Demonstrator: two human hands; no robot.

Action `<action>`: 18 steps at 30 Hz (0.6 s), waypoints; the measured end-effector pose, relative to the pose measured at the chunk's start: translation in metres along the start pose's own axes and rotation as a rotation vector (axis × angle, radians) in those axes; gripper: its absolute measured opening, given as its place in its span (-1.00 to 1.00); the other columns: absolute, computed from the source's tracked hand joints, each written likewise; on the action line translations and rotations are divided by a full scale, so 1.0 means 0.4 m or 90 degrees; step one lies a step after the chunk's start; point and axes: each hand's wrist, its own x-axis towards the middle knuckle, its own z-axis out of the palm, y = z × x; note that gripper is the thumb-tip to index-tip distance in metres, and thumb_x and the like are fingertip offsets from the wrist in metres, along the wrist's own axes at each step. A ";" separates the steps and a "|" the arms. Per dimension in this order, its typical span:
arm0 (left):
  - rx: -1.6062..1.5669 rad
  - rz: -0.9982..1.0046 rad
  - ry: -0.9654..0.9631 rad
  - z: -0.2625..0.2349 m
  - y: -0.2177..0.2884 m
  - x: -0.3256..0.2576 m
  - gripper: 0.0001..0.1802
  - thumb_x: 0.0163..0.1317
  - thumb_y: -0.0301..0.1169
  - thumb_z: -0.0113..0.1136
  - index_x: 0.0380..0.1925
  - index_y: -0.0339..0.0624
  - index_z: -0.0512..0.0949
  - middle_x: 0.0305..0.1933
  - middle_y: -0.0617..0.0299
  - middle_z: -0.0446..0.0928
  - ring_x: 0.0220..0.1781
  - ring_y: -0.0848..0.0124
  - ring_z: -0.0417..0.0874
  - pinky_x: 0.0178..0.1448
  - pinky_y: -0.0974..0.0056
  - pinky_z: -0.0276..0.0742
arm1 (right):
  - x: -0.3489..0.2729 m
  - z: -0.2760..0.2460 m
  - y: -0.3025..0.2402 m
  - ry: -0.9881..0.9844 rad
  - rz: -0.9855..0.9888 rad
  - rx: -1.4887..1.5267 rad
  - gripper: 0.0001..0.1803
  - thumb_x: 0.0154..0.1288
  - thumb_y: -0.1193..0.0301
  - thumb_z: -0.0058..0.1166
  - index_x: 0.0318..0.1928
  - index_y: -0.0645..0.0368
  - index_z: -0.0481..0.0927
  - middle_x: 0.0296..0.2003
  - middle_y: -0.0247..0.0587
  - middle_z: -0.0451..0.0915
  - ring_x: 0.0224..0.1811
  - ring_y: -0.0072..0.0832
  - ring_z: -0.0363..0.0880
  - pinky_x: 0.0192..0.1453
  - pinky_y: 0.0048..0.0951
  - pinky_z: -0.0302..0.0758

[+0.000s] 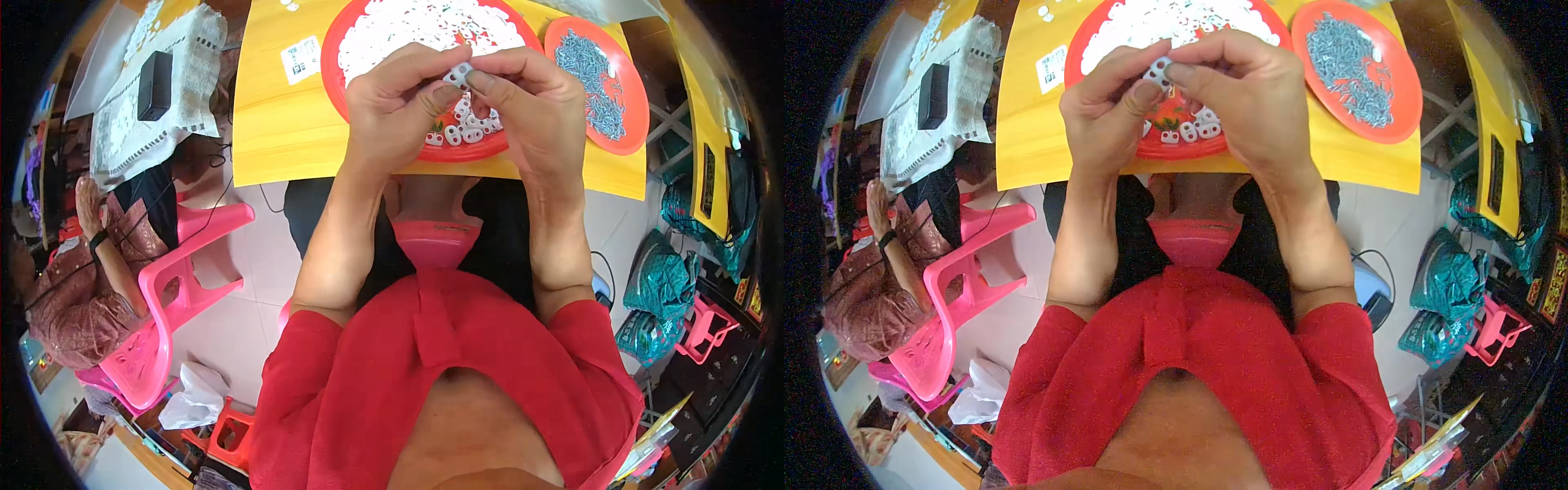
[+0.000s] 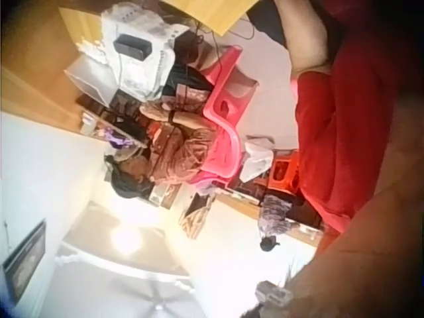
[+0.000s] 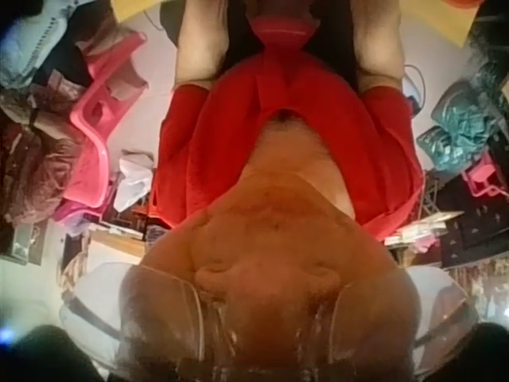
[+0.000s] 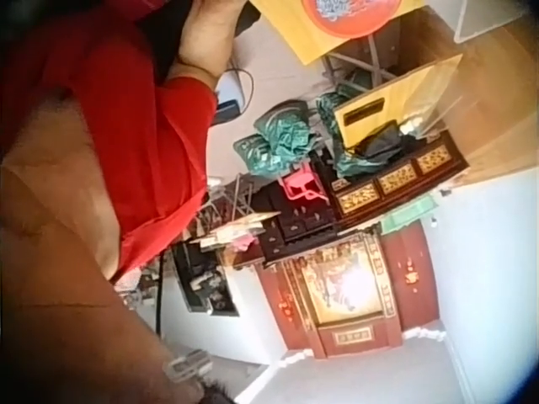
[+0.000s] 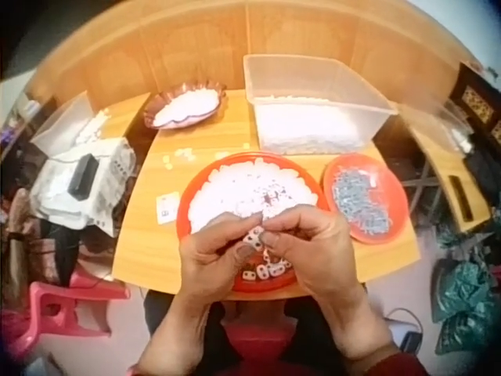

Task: Manually assembling small white plastic components with metal inserts from a tray.

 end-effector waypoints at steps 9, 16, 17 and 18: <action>0.070 0.122 0.025 0.008 -0.020 -0.001 -0.74 0.00 -0.64 0.19 -0.24 -0.36 0.53 -0.40 0.21 0.48 -0.37 0.50 0.49 -0.31 0.50 0.39 | -0.010 0.012 0.006 0.005 -0.008 0.028 -0.89 0.03 0.67 0.08 -0.35 0.36 0.54 -0.52 -0.25 0.54 -0.55 -0.65 0.47 -0.47 -0.69 0.42; 0.056 0.151 0.030 0.018 -0.015 -0.001 -0.74 0.00 -0.69 0.15 -0.23 -0.35 0.51 -0.40 0.19 0.47 -0.39 0.49 0.51 -0.33 0.49 0.42 | -0.009 0.009 0.013 -0.020 -0.010 -0.013 -0.91 0.06 0.65 0.07 -0.35 0.36 0.53 -0.52 -0.26 0.54 -0.56 -0.66 0.47 -0.48 -0.69 0.42; 0.086 0.157 0.027 0.015 -0.019 0.000 -0.73 0.00 -0.69 0.15 -0.22 -0.35 0.50 -0.39 0.19 0.47 -0.37 0.49 0.51 -0.32 0.49 0.43 | -0.007 0.006 0.015 -0.018 -0.010 -0.012 -0.91 0.06 0.65 0.07 -0.35 0.36 0.53 -0.52 -0.26 0.54 -0.56 -0.66 0.47 -0.48 -0.69 0.42; 0.116 0.165 0.024 0.013 -0.021 0.001 -0.71 0.01 -0.70 0.14 -0.20 -0.35 0.50 -0.37 0.18 0.46 -0.34 0.50 0.52 -0.31 0.50 0.44 | -0.004 0.002 0.015 -0.030 -0.008 -0.001 -0.91 0.07 0.64 0.06 -0.35 0.36 0.53 -0.52 -0.27 0.54 -0.55 -0.66 0.47 -0.47 -0.68 0.42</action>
